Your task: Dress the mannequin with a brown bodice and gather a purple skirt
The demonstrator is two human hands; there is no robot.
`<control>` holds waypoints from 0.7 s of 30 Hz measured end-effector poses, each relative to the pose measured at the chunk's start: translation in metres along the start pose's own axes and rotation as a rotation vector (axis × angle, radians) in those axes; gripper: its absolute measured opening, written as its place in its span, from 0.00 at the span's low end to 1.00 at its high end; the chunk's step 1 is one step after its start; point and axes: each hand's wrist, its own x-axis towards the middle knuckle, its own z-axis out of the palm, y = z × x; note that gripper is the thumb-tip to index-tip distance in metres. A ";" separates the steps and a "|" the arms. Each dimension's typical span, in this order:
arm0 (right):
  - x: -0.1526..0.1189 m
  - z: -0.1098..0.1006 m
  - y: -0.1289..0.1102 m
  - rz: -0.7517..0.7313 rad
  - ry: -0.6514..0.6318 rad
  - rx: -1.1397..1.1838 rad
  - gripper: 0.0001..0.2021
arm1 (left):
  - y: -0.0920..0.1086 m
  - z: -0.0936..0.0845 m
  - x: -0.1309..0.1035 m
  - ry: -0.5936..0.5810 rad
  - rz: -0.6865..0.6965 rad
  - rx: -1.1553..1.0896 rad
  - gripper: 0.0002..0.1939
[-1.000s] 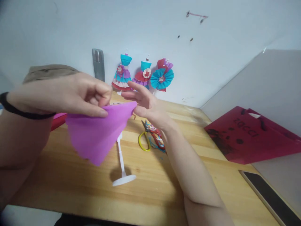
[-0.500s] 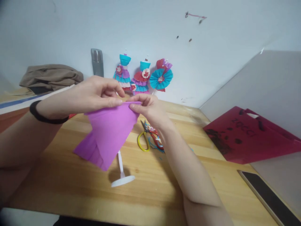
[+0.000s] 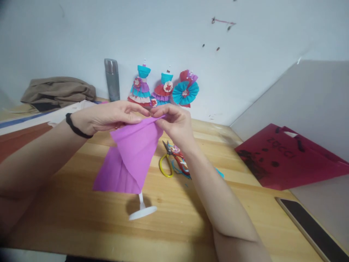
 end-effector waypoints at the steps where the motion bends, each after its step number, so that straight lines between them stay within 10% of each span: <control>1: 0.000 -0.002 0.000 0.015 -0.036 0.027 0.08 | -0.001 -0.001 0.000 -0.069 0.005 0.009 0.14; 6: 0.003 -0.011 0.008 0.282 -0.152 0.185 0.25 | 0.007 -0.001 -0.004 -0.098 -0.008 0.113 0.22; 11: 0.006 -0.008 0.023 0.462 -0.180 0.194 0.19 | 0.014 0.006 -0.007 -0.023 -0.061 0.192 0.21; 21: 0.011 -0.009 0.032 0.407 0.106 0.234 0.12 | 0.007 -0.004 0.001 -0.046 -0.093 0.238 0.11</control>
